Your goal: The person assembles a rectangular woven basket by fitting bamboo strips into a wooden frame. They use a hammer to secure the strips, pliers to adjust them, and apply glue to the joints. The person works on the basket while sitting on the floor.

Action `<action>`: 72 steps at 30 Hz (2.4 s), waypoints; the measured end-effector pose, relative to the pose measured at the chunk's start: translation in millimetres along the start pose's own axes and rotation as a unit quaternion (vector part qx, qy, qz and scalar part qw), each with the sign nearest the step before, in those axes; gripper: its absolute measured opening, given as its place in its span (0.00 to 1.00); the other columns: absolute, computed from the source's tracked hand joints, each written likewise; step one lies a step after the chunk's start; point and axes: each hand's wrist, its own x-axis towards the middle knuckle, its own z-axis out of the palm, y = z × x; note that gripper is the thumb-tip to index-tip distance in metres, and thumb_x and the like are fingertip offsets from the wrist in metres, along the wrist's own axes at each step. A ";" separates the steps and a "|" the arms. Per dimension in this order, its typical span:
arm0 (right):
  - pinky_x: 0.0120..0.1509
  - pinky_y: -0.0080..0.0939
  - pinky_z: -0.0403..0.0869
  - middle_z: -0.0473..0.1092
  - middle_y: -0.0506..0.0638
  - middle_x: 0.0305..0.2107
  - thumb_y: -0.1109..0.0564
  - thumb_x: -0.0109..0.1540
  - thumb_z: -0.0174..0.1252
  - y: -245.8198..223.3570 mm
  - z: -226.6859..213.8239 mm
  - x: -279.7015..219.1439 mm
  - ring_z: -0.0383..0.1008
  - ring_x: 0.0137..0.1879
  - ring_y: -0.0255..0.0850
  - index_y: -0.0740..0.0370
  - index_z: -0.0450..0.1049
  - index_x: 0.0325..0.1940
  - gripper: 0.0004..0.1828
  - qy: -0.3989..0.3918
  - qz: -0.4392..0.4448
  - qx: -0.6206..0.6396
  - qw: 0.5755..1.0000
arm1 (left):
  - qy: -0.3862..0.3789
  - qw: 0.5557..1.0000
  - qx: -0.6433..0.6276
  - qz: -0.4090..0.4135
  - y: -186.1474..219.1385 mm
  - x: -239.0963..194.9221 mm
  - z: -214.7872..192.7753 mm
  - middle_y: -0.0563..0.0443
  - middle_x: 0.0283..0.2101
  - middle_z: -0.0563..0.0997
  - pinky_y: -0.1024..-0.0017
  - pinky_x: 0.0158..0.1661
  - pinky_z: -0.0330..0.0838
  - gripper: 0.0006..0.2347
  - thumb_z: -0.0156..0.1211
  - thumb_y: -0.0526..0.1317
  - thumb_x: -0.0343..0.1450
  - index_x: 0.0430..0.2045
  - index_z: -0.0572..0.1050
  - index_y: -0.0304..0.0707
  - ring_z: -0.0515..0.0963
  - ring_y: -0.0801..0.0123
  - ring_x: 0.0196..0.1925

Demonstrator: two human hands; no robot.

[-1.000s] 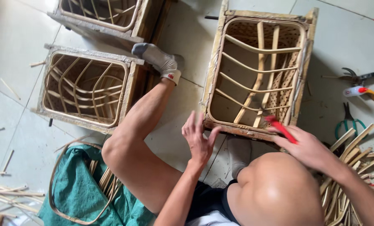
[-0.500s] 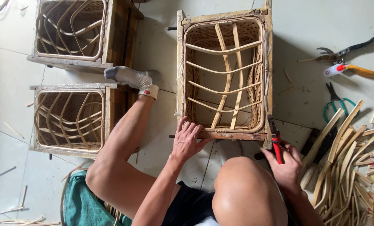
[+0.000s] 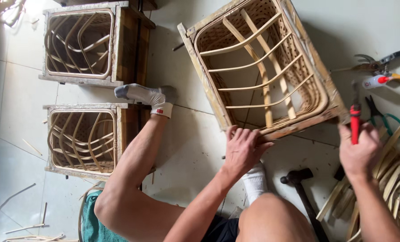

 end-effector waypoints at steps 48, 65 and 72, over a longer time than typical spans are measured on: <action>0.62 0.59 0.70 0.71 0.65 0.52 0.48 0.63 0.60 -27.3 -15.4 -152.6 0.69 0.56 0.61 0.61 0.78 0.53 0.19 -0.044 0.047 -0.204 0.977 | -0.053 0.912 0.107 -0.393 -170.7 -28.5 -90.6 0.34 0.27 0.82 0.50 0.45 0.74 0.27 0.47 0.62 0.75 0.26 0.81 0.36 0.82 0.41 0.36; 0.40 0.44 0.66 0.70 0.57 0.32 0.50 0.72 0.51 -150.0 -86.0 -124.3 0.65 0.35 0.44 0.65 0.73 0.52 0.15 -0.214 0.081 0.013 0.973 | -0.126 0.865 -0.012 -0.485 -109.9 -99.5 -128.1 0.36 0.23 0.82 0.54 0.44 0.77 0.28 0.54 0.66 0.70 0.24 0.85 0.37 0.84 0.46 0.32; 0.30 0.38 0.65 0.69 0.53 0.24 0.51 0.76 0.47 -182.5 -127.3 -55.6 0.64 0.26 0.37 0.66 0.71 0.51 0.15 -0.238 0.162 0.093 0.953 | -0.025 0.913 -0.186 -0.363 -148.8 -69.0 -108.3 0.25 0.57 0.75 0.55 0.58 0.69 0.36 0.58 0.46 0.69 0.72 0.52 0.31 0.77 0.42 0.59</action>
